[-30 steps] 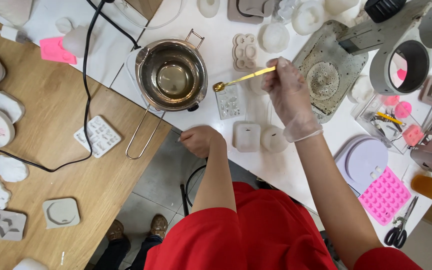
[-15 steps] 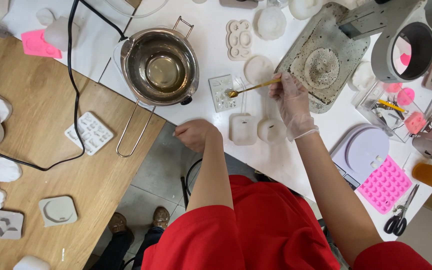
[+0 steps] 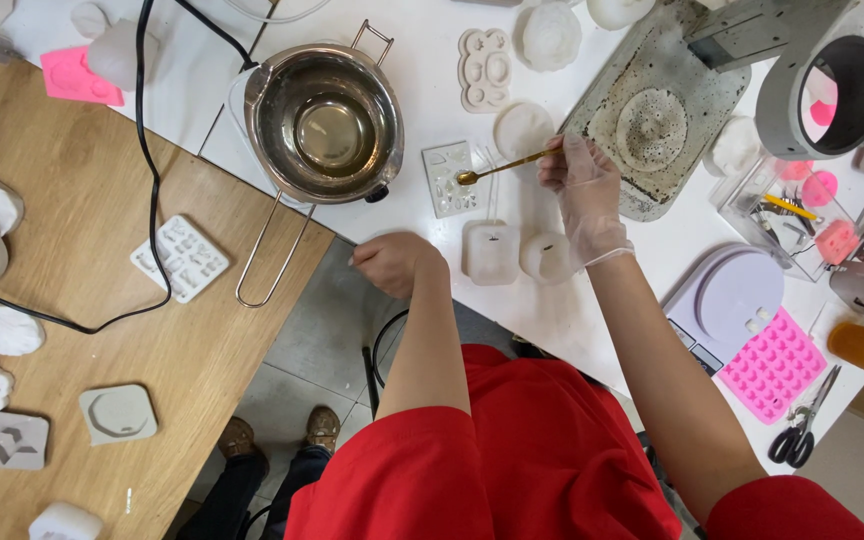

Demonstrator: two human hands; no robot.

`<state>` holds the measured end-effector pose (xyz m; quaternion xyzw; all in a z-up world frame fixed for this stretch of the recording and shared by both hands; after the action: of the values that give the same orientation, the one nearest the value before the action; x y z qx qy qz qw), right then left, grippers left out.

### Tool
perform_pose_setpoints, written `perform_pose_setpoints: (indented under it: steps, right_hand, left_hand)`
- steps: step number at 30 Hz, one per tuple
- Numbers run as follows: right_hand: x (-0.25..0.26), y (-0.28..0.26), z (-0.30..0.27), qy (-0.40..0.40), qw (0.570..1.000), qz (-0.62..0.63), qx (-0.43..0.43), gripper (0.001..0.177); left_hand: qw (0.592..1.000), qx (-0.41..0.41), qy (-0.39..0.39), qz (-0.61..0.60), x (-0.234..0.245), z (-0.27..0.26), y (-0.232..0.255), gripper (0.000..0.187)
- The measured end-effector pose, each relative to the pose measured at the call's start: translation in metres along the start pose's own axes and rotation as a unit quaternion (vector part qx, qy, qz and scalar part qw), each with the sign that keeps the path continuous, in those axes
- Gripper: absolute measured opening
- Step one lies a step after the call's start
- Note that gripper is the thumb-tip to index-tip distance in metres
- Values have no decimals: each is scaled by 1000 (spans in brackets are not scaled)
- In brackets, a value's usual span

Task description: Pouring melted wax into molds and inspecting finished wax components.

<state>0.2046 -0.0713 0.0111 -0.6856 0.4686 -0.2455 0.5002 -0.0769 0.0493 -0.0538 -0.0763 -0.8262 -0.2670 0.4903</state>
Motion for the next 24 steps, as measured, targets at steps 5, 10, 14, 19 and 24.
perform_pose_setpoints:
  steps: [5,10,14,19,24]
  right_hand:
    - [-5,-2,-1,1,1000,16,-9,23]
    - [-11,-5,-3,2,999,32,-17,22]
    - [-9,-4,-1,4,999,44,-24,22]
    - [-7,-7,-2,5,998,61,-32,22]
    - [5,1,1,5,996,77,-37,21]
  left_hand:
    - [1000,4,-4,-1,-4,1,-3,55]
    - [1000,7,-8,-3,-4,1,-3,55]
    - [1000,9,-11,-3,-5,-1,-5,55]
    - [1000,12,-15,-6,-8,2,-7,54]
    - [1000,15,-20,-10,-14,7,-9,54]
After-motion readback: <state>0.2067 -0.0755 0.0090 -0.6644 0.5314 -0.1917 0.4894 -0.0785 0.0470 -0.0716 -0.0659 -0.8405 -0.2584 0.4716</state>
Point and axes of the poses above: each hand's wrist, its own z-axis towards the middle knuckle, its own x-axis out of the back of the hand, y = z × x, the point moved 10 cm from there along z, towards the middle knuckle, and after that the axes turned 4 degrees about -z, right-handed, at the moved point
